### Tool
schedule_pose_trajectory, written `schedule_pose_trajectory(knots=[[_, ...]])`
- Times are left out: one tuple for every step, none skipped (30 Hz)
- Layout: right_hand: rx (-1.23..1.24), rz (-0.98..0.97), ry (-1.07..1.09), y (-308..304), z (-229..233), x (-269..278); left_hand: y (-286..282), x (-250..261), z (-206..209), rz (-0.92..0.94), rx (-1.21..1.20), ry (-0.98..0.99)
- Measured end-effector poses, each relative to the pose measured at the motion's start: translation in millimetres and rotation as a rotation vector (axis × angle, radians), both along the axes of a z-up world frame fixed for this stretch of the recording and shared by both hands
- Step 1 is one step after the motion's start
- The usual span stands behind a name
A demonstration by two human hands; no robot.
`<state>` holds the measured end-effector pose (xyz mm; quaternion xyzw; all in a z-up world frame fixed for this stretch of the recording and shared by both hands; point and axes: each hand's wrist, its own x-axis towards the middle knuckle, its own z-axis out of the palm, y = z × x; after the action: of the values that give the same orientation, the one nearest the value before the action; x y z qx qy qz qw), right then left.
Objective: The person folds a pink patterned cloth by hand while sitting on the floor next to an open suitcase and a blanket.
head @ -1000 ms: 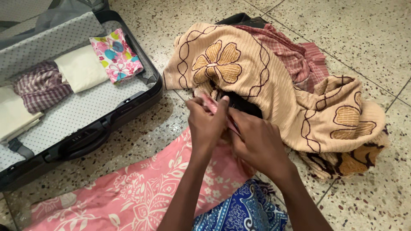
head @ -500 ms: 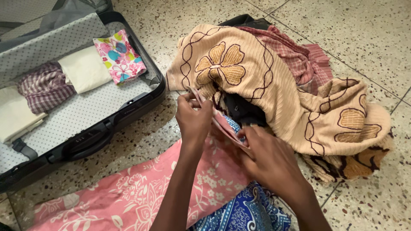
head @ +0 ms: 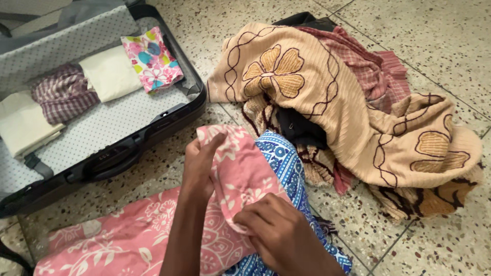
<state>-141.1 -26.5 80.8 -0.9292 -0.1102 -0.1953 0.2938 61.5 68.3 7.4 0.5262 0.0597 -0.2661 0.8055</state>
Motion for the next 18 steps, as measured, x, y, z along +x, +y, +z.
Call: schedule_pose_trajectory(knots=[[-0.002,0.039,0.010,1.8,-3.1,-0.8,8.9,-1.9,-3.5,-0.035,-0.118,0.001],[-0.009,0.061,0.015,4.0,-6.5,-0.6,16.3,-0.5,-8.7,-0.006,-0.079,-0.010],[-0.015,0.083,0.019,6.7,-10.4,0.1,22.8,2.6,-15.9,0.024,-0.040,-0.019],[-0.022,0.104,0.024,8.9,-14.2,0.0,29.5,5.4,-25.1,0.053,-0.001,-0.028],[-0.030,0.131,0.032,10.6,-17.5,-0.8,37.8,7.1,-35.1,0.059,-0.005,-0.042],[-0.038,0.157,0.040,12.5,-20.4,-1.9,46.4,8.0,-45.0,0.064,-0.009,-0.056],[-0.046,0.183,0.048,13.8,-23.3,-2.3,51.7,9.7,-54.1,0.070,-0.012,-0.069],[-0.062,0.204,0.067,15.3,-26.1,-2.6,54.5,11.3,-61.9,0.109,0.105,-0.099],[-0.079,0.224,0.085,17.2,-28.7,-2.6,57.0,11.9,-67.2,0.147,0.223,-0.129],[-0.097,0.247,0.103,19.1,-31.0,-2.5,59.6,11.1,-69.8,0.188,0.341,-0.158],[-0.146,0.242,0.157,22.3,-33.4,-1.1,62.1,9.6,-69.7,0.205,0.477,-0.260],[-0.198,0.236,0.210,25.5,-35.5,2.0,61.9,9.6,-67.3,0.222,0.611,-0.364],[-0.250,0.230,0.261,27.6,-35.8,3.9,59.4,10.2,-63.7,0.238,0.745,-0.467],[-0.209,0.243,0.370,27.7,-33.6,2.7,56.7,10.5,-59.4,0.194,0.774,-0.577],[-0.167,0.256,0.478,25.6,-29.5,0.6,53.7,11.0,-54.7,0.149,0.802,-0.687],[-0.126,0.267,0.586,22.6,-24.8,-0.6,48.7,12.5,-50.1,0.102,0.827,-0.798],[-0.082,0.225,0.500,18.6,-19.6,-1.4,39.0,15.3,-45.4,0.022,0.757,-0.801],[-0.036,0.188,0.414,14.4,-14.1,-2.2,29.6,17.7,-40.4,-0.056,0.689,-0.800]])
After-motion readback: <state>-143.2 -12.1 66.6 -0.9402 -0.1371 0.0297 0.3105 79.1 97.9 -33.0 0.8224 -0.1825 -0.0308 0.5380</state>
